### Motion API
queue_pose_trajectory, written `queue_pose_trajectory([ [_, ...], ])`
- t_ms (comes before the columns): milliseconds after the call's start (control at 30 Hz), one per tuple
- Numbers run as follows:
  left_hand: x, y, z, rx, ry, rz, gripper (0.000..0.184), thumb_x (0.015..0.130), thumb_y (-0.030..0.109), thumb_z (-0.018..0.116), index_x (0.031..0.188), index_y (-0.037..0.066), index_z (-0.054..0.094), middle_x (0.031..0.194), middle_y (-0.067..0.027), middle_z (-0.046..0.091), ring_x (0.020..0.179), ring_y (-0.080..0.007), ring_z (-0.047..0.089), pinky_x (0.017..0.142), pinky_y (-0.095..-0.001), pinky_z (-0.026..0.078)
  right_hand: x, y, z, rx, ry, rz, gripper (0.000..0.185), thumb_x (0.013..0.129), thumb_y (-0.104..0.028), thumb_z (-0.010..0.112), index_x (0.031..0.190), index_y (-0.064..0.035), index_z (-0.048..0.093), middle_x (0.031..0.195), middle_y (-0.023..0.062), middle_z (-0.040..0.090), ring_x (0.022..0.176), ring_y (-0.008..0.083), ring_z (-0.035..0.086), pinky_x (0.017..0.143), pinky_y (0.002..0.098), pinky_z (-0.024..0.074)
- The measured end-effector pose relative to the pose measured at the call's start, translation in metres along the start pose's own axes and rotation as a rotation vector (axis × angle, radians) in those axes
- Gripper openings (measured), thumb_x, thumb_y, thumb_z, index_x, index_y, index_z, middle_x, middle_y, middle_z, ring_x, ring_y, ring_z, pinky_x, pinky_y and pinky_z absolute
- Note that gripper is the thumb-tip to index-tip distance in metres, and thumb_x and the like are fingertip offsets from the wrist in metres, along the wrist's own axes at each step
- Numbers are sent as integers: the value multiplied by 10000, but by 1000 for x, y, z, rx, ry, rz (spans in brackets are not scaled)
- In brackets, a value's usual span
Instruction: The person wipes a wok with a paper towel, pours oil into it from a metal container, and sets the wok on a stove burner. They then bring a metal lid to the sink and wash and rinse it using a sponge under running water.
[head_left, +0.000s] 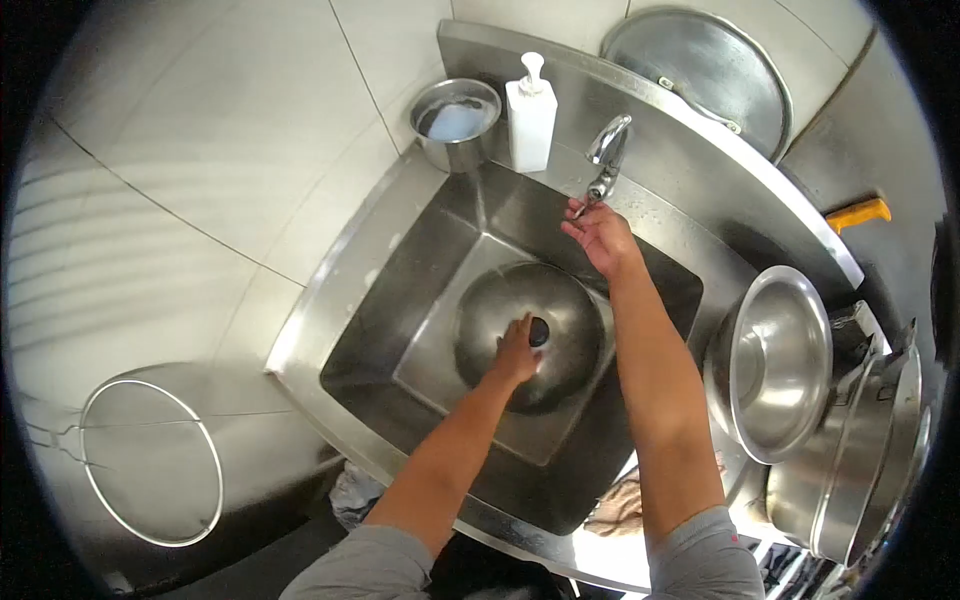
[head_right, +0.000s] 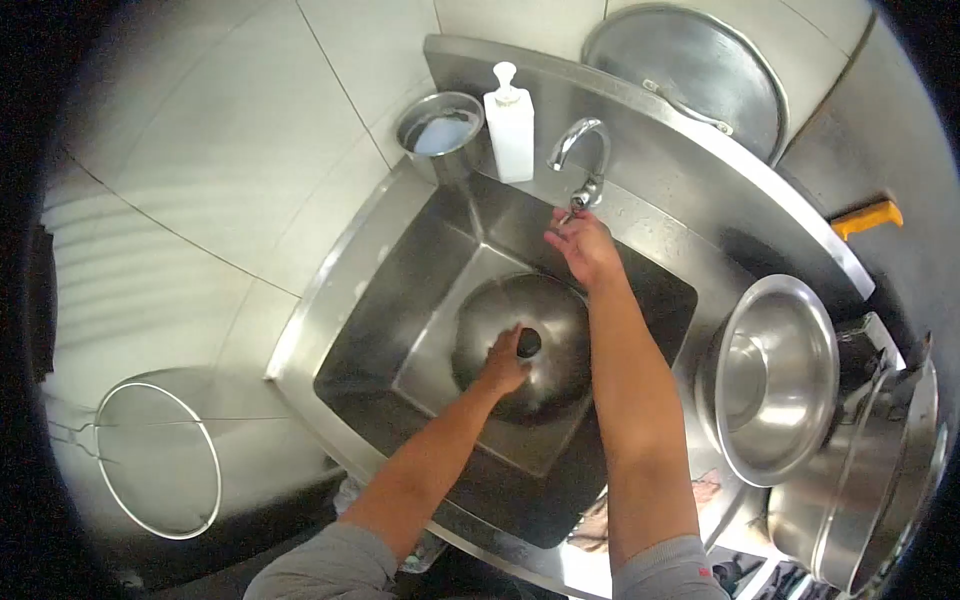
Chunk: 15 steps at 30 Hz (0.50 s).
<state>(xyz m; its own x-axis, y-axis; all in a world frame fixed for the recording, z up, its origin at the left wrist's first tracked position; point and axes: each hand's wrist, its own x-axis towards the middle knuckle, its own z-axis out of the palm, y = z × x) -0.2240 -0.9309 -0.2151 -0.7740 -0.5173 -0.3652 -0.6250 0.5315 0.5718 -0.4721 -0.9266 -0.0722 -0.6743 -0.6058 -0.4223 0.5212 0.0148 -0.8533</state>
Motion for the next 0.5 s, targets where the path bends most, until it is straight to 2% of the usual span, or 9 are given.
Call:
queue_pose_trajectory([
  [67,1,-1,-15,38,-127,-38,767,899,312,589,1478,105,131,1430,-158,283,1337,-313,289,1110,-475,239,2,18,3,331,-154,-91,321,805,-5,501,1123,-40,525,912,71,568,832,194,562,806,353,488],
  [100,-3,-4,-19,25,-97,-42,719,870,309,622,1443,74,256,1403,-177,332,1313,-321,326,1098,-445,273,11,25,-8,385,-221,-108,306,785,8,521,1087,-38,524,910,71,574,843,195,563,821,350,485],
  [200,-11,-16,-38,-1,13,-1,603,847,287,641,1348,36,417,1332,-197,422,1274,-334,378,1061,-413,328,-5,12,-29,548,-47,-103,297,780,-18,542,1073,-62,525,919,60,559,784,192,551,734,355,493],
  [233,-19,-14,-49,-56,59,5,559,840,275,646,1305,31,456,1300,-199,451,1253,-340,401,1048,-405,342,-28,0,-26,573,-31,-78,293,818,-77,543,1110,-60,520,904,77,581,762,191,562,728,342,494],
  [333,-32,7,-80,-179,229,92,439,823,240,654,1191,23,550,1211,-197,529,1182,-349,467,1005,-394,380,-34,58,-52,326,-325,-221,306,876,-164,518,1161,-53,525,916,89,614,760,184,579,723,327,495],
  [400,-41,19,-98,-174,373,216,372,823,221,649,1134,27,583,1163,-183,568,1129,-342,513,975,-403,401,-118,64,-6,166,19,-24,322,849,-188,558,1140,-52,533,971,76,629,829,185,587,730,330,476],
  [500,-64,65,-165,-239,488,231,267,831,196,633,1037,26,624,1088,-170,609,1049,-330,568,922,-405,432,-192,98,7,17,-131,76,347,852,-201,571,1168,-59,548,1010,72,633,905,179,598,736,327,480],
])
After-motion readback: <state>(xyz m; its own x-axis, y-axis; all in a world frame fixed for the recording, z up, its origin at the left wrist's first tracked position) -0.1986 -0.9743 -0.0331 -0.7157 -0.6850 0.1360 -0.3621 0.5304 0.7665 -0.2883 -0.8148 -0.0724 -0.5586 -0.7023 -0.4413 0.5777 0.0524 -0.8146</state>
